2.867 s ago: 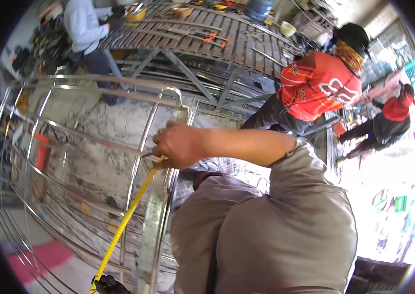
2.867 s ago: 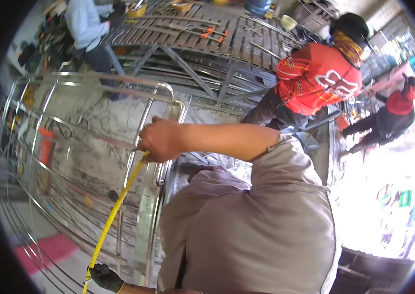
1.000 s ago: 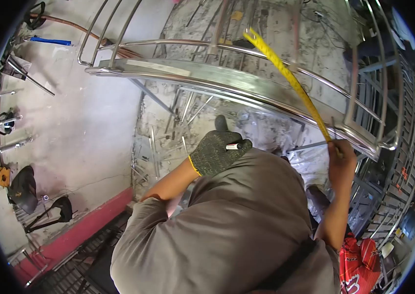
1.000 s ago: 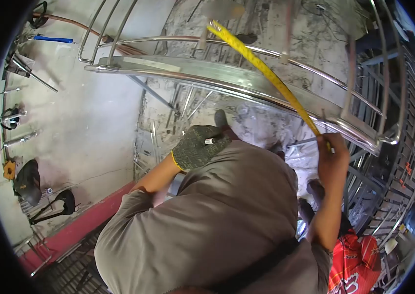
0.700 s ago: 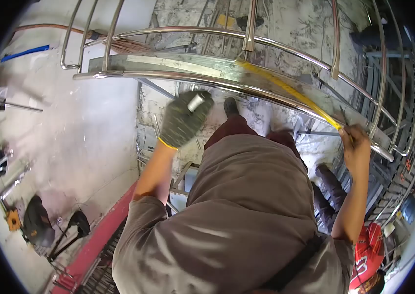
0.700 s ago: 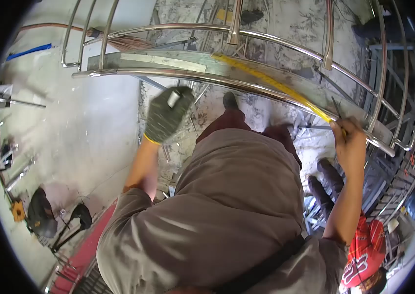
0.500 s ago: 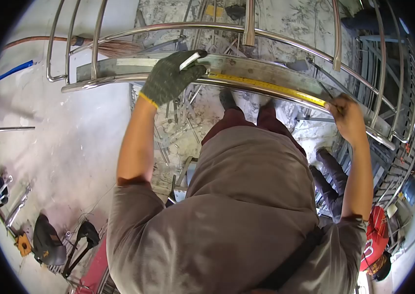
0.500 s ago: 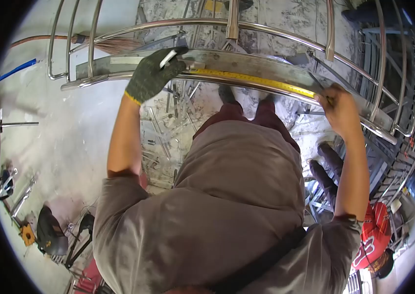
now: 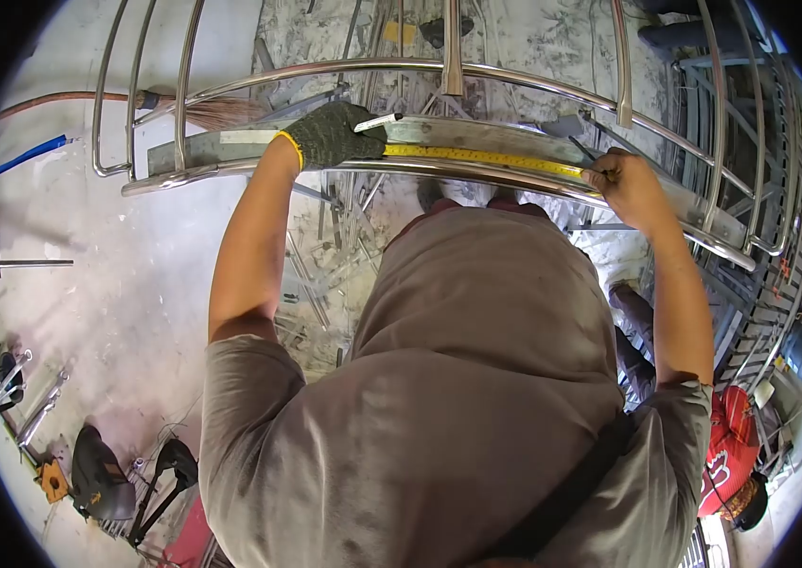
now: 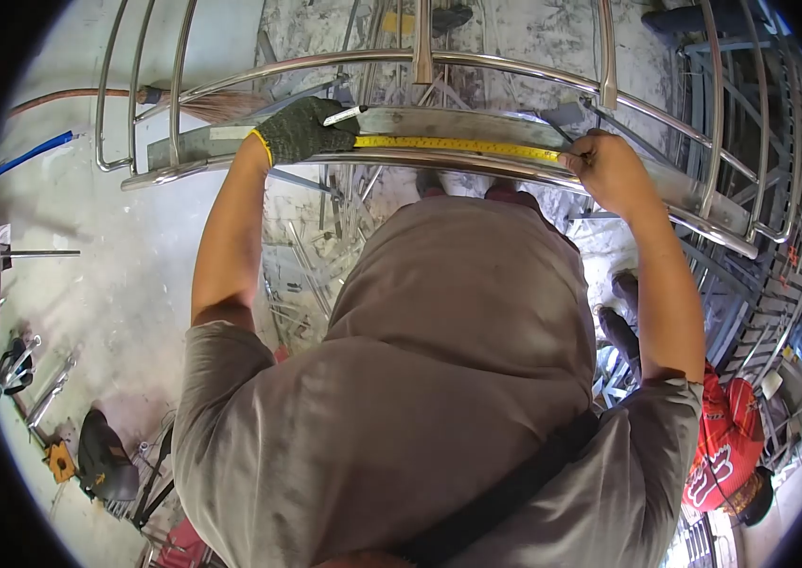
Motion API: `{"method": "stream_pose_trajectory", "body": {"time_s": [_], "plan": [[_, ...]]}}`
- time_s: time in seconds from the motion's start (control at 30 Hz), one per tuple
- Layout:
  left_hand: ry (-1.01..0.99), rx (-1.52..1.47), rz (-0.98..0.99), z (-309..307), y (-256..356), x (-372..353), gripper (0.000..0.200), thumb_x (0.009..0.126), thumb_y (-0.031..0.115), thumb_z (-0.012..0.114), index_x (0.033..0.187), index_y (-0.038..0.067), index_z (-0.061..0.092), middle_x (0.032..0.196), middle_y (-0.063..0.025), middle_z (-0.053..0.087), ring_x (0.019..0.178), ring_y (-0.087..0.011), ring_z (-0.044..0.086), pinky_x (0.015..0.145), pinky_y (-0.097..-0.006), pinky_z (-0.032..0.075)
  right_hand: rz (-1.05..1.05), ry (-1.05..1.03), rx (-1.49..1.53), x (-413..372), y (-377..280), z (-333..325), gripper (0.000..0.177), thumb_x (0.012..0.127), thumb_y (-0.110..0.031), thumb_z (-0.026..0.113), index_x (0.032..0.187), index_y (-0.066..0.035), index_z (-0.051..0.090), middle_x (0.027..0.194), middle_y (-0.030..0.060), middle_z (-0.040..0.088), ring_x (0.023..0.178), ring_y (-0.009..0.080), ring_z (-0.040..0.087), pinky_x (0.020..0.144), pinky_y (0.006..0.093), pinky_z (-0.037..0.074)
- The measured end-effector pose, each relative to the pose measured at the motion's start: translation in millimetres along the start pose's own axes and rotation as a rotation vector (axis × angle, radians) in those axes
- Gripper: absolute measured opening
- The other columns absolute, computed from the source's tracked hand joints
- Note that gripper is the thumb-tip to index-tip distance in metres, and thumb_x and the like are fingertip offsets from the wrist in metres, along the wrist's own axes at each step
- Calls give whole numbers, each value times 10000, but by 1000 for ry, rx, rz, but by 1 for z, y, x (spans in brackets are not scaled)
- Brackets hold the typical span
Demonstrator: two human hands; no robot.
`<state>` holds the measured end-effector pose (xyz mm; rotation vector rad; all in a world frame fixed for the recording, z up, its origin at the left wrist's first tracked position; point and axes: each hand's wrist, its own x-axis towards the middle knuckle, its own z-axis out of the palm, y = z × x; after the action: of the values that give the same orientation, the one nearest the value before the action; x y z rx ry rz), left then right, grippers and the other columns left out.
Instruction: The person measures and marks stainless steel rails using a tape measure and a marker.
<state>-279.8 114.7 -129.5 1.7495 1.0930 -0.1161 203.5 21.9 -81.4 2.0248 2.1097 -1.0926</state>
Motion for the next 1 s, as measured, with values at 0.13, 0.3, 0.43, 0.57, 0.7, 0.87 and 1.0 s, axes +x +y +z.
{"method": "stream_pose_trajectory", "body": {"time_s": [0.13,0.3,0.43,0.57,0.7,0.87,1.0], "plan": [[-83,262,-128,-10,17,10,250,961,275,805,1119,84,834,1051,-133,829,944,-272,762,918,-398,594,-48,26,-3,4,21,0,312,975,-303,833,1031,4,817,987,219,745,903,395,722,834,472,556],[-124,419,-128,-12,11,19,284,943,347,761,1063,97,820,990,-178,802,862,-304,745,848,-423,590,32,17,-22,-4,62,-23,291,953,-280,855,1039,-3,825,970,238,761,894,386,736,810,471,559],[-105,394,-164,-13,20,16,304,937,361,742,1018,72,790,939,-196,775,801,-292,697,803,-431,579,25,-12,-47,-10,111,-38,295,965,-269,842,1032,17,809,919,236,760,836,394,723,798,491,547],[-97,46,-155,-8,-10,17,181,918,197,782,979,29,754,870,-161,756,770,-201,654,763,-381,558,17,25,-77,-18,137,-33,272,975,-277,824,1026,-11,804,905,232,758,882,421,734,821,504,547],[-115,264,-90,-6,31,17,198,917,194,802,1022,26,790,946,-141,806,831,-219,711,823,-381,582,24,37,-79,-26,126,-31,226,972,-273,817,1006,-50,793,918,216,763,928,428,741,853,511,552],[-81,129,-21,-6,28,12,237,876,158,857,1068,24,818,1026,-168,822,912,-239,764,860,-386,591,103,2,5,-36,117,-35,235,964,-285,817,1001,-54,792,971,205,767,951,420,737,870,509,551],[-100,39,-99,-7,40,10,241,872,139,872,1064,8,808,983,-135,817,892,-204,739,864,-377,587,44,57,-53,-38,125,-28,247,964,-294,815,1021,-54,803,1026,204,774,1002,413,740,892,508,555]]}}
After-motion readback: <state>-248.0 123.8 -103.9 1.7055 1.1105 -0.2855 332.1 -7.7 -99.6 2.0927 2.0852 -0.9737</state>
